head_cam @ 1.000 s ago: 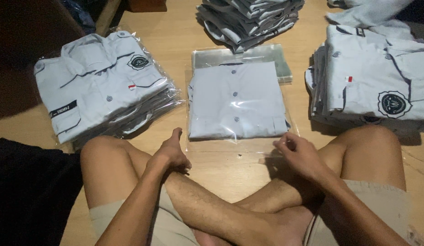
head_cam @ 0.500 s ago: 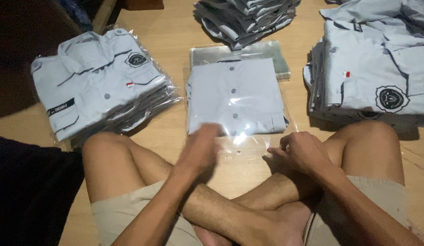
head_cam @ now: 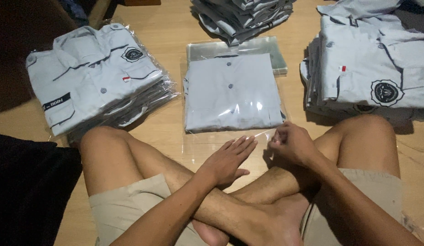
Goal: The person sits on the floor and places folded white shirts into clear plastic bags. They smooth the shirts inside the bags and seal them, then stack the packaged shirts. The person repeats this process with additional shirts from a nearby pile.
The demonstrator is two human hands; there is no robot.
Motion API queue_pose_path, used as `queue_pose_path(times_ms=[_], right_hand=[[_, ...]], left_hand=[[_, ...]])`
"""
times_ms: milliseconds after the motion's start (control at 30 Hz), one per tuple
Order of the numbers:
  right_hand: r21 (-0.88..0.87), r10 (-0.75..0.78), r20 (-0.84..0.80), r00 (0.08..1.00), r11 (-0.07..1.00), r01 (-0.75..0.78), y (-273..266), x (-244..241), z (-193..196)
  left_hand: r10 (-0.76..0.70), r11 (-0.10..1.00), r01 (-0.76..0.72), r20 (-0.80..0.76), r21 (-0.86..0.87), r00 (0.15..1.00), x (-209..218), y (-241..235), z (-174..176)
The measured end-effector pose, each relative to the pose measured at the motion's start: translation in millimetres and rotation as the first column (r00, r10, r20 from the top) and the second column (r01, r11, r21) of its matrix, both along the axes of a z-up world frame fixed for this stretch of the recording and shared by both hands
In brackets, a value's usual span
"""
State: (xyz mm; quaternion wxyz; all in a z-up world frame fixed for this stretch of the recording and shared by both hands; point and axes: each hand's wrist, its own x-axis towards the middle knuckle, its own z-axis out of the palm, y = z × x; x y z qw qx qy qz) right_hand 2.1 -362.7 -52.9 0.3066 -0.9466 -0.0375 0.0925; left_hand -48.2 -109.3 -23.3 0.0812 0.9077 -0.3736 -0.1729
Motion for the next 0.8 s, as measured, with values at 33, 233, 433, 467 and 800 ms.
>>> queue_pose_path(times_ms=[33, 233, 433, 467, 800], right_hand=[[-0.001, 0.003, 0.002, 1.000, 1.000, -0.003, -0.4, 2.1, -1.0], [-0.213, -0.136, -0.114, 0.984, 0.971, 0.110, -9.1, 7.9, 41.3], [0.546, -0.437, -0.248, 0.865, 0.675, 0.497, -36.0, 23.3, 58.9], [0.371, -0.425, -0.029, 0.905, 0.836, 0.404, -51.6, 28.6, 54.1], [-0.348, -0.087, 0.553, 0.829, 0.880, 0.324, -47.5, 22.0, 77.6]], left_hand=[[0.003, 1.000, -0.003, 0.002, -0.001, 1.000, 1.7, 2.3, -5.4], [-0.059, 0.995, 0.055, 0.044, 0.080, 0.997, 3.6, 7.6, -25.0], [-0.048, 0.992, 0.045, 0.018, 0.116, 0.999, 4.1, 5.9, -26.4], [-0.043, 0.992, 0.040, 0.018, 0.121, 0.999, 3.7, 5.8, -25.0], [-0.037, 0.999, 0.039, 0.113, -0.016, 0.993, 7.7, 6.8, -60.8]])
